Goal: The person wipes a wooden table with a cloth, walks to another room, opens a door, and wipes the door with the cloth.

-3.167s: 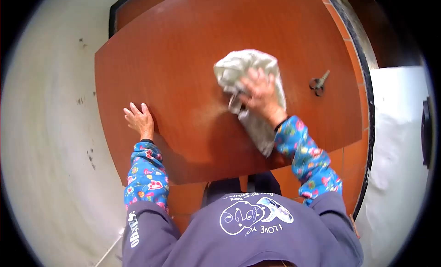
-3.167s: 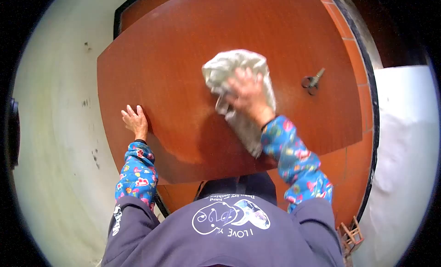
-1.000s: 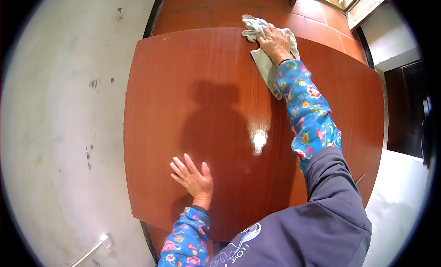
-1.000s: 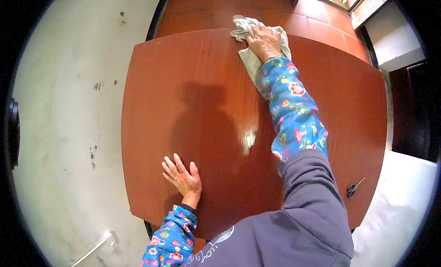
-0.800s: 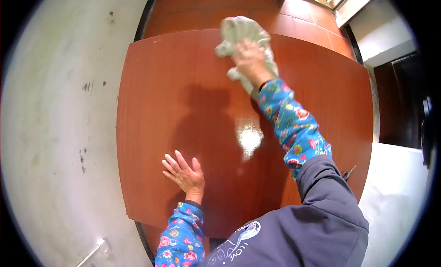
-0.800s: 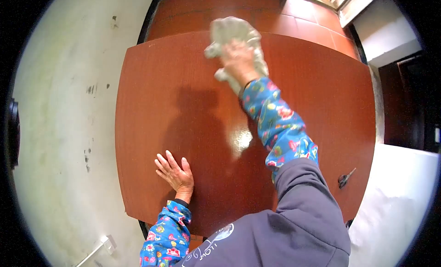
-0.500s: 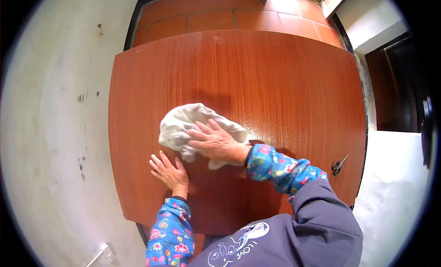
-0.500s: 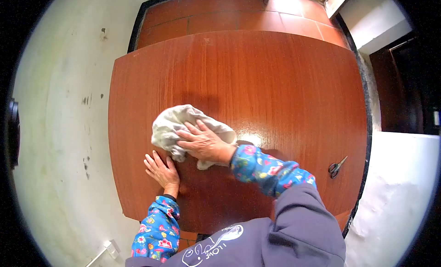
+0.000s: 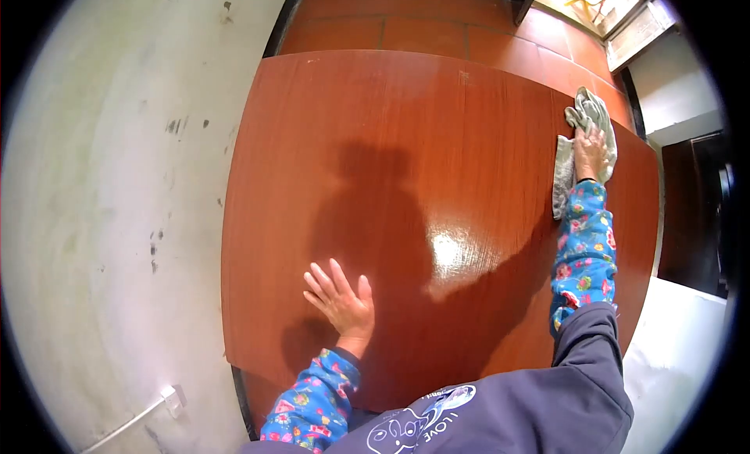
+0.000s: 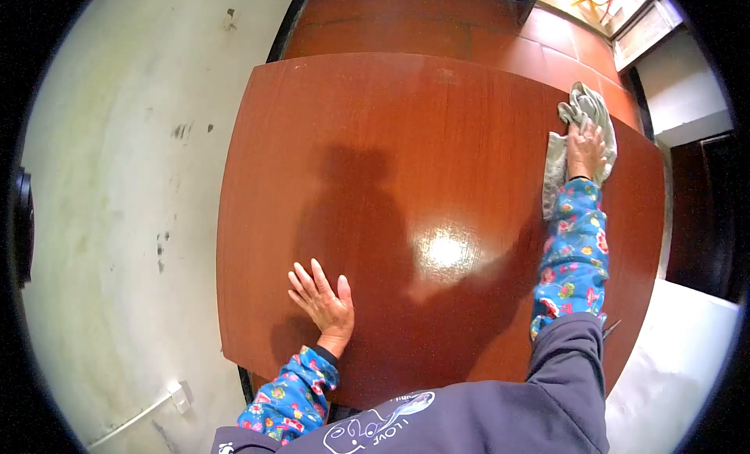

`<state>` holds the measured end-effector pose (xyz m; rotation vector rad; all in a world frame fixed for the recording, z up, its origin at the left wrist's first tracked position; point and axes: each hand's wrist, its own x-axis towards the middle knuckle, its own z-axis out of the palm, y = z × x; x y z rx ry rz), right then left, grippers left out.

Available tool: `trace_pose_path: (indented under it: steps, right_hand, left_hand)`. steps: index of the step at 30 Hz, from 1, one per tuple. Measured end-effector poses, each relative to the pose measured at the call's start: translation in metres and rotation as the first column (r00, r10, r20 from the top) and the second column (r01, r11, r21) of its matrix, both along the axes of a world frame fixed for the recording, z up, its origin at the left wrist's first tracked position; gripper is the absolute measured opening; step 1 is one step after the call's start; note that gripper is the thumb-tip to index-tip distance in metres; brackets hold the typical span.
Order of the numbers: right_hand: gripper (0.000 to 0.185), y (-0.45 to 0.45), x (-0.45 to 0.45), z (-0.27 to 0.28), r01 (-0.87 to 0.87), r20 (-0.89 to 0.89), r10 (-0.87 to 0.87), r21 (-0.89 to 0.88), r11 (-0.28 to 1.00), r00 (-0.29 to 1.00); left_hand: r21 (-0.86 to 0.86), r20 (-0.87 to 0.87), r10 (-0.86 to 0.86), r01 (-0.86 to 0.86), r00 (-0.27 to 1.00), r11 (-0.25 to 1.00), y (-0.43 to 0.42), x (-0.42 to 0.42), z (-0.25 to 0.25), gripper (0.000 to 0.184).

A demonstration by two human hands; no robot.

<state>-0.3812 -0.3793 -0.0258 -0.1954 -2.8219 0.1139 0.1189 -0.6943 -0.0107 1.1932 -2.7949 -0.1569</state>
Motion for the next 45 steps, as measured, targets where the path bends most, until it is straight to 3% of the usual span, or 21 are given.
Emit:
trace_pose_path:
  steps: [2,3,4,7,8,12,13,16,18,20,23,24,26,27,30,31,32,36,39,42,45]
  right_hand:
    - [0.051,-0.047,0.014,0.016,0.011,0.048,-0.014,0.051,0.999,0.999]
    - [0.044,-0.05,0.013,0.006,-0.329,0.132,0.304,0.482,0.812,0.944]
    - [0.042,-0.073,0.014,-0.004,-0.374,-0.027,0.456,0.53,0.761,0.89]
    - [0.045,-0.207,0.058,0.018,-0.332,-0.137,0.33,0.007,0.943,0.934]
    - [0.048,-0.242,0.063,0.005,-0.383,-0.19,0.386,0.051,0.922,0.903]
    - [0.053,-0.405,0.123,0.003,-0.542,-0.147,0.527,-0.094,0.835,0.837]
    - [0.051,-0.442,0.14,-0.01,-0.621,-0.213,0.599,-0.049,0.782,0.772]
    - [0.045,-0.523,0.215,-0.003,-0.83,-0.234,0.797,-0.189,0.524,0.556]
    - [0.044,-0.545,0.259,0.011,-0.907,-0.164,0.894,-0.146,0.396,0.417]
    - [0.044,-0.54,0.271,0.017,-0.957,-0.166,0.954,-0.189,0.218,0.25]
    - [0.043,-0.518,0.256,0.026,-0.959,-0.097,0.966,-0.174,0.221,0.241]
    - [0.039,-0.504,0.246,0.021,-0.951,-0.211,0.93,-0.134,0.278,0.301]
    - [0.028,-0.463,0.208,0.023,-0.905,-0.185,0.886,-0.05,0.423,0.425]
    - [0.028,-0.437,0.183,0.016,-0.849,-0.188,0.829,-0.087,0.521,0.527]
    - [0.039,-0.305,0.097,-0.019,-0.718,-0.274,0.722,0.135,0.683,0.635]
    - [0.041,-0.273,0.096,0.002,-0.549,-0.202,0.54,0.013,0.836,0.817]
    - [0.043,-0.237,0.085,0.006,-0.394,-0.136,0.393,0.022,0.919,0.909]
    - [0.051,-0.199,0.063,0.009,0.033,-0.093,-0.033,0.008,0.999,0.995]
    - [0.038,-0.19,0.017,-0.047,-0.145,-0.138,0.178,0.224,0.964,0.974]
    - [0.029,-0.285,0.025,-0.037,-0.231,-0.215,0.311,0.33,0.915,0.926]
    - [0.036,-0.416,0.06,-0.003,-0.379,-0.22,0.377,0.033,0.925,0.9]
  left_hand:
    - [0.089,-0.059,0.0,0.005,0.998,0.996,0.0,0.003,0.002,0.067]
    - [0.115,-0.061,-0.012,0.019,0.998,0.993,0.0,0.004,0.005,0.065]
    - [0.142,-0.059,-0.024,0.033,0.998,0.989,0.001,0.005,0.009,0.064]
    - [0.228,-0.151,-0.04,0.074,0.988,0.971,-0.002,0.009,0.011,0.068]
    - [0.257,-0.161,-0.037,0.078,0.986,0.963,-0.002,0.01,0.013,0.07]
    - [0.358,-0.272,-0.113,0.209,0.956,0.91,-0.01,0.022,0.014,0.074]
    - [0.433,-0.351,-0.105,0.261,0.93,0.863,-0.014,0.028,0.015,0.077]
    - [0.595,-0.57,0.037,0.382,0.821,0.707,-0.051,0.029,0.045,0.072]
    - [0.408,-0.671,-0.026,0.398,0.741,0.822,-0.104,0.024,0.031,0.069]
    - [0.208,-0.583,-0.108,0.276,0.805,0.938,-0.173,0.009,0.031,0.069]
    - [-0.089,-0.279,-0.11,0.089,0.954,0.992,-0.266,-0.005,0.004,0.064]
    - [-0.102,-0.225,-0.094,0.073,0.97,0.992,-0.29,-0.005,-0.018,0.061]
    - [0.07,-0.186,-0.024,0.037,0.982,0.997,-0.297,-0.009,-0.028,0.06]
    - [0.064,-0.197,-0.026,0.039,0.98,0.997,-0.294,-0.009,-0.028,0.06]
    - [0.026,-0.234,-0.039,0.046,0.971,0.999,-0.286,-0.013,-0.016,0.061]
    - [0.043,-0.24,-0.033,0.045,0.97,0.998,-0.285,-0.014,-0.016,0.061]
    - [0.059,-0.257,-0.043,0.06,0.965,0.996,-0.285,-0.014,-0.014,0.062]
    - [0.056,-0.273,-0.072,0.09,0.959,0.994,-0.285,-0.015,-0.014,0.063]
    - [0.076,-0.259,-0.09,0.114,0.962,0.991,-0.285,-0.011,-0.005,0.063]
    - [0.074,-0.271,-0.101,0.125,0.957,0.989,-0.285,-0.01,-0.008,0.064]
    - [0.074,-0.279,-0.098,0.123,0.955,0.99,-0.284,-0.012,-0.006,0.066]
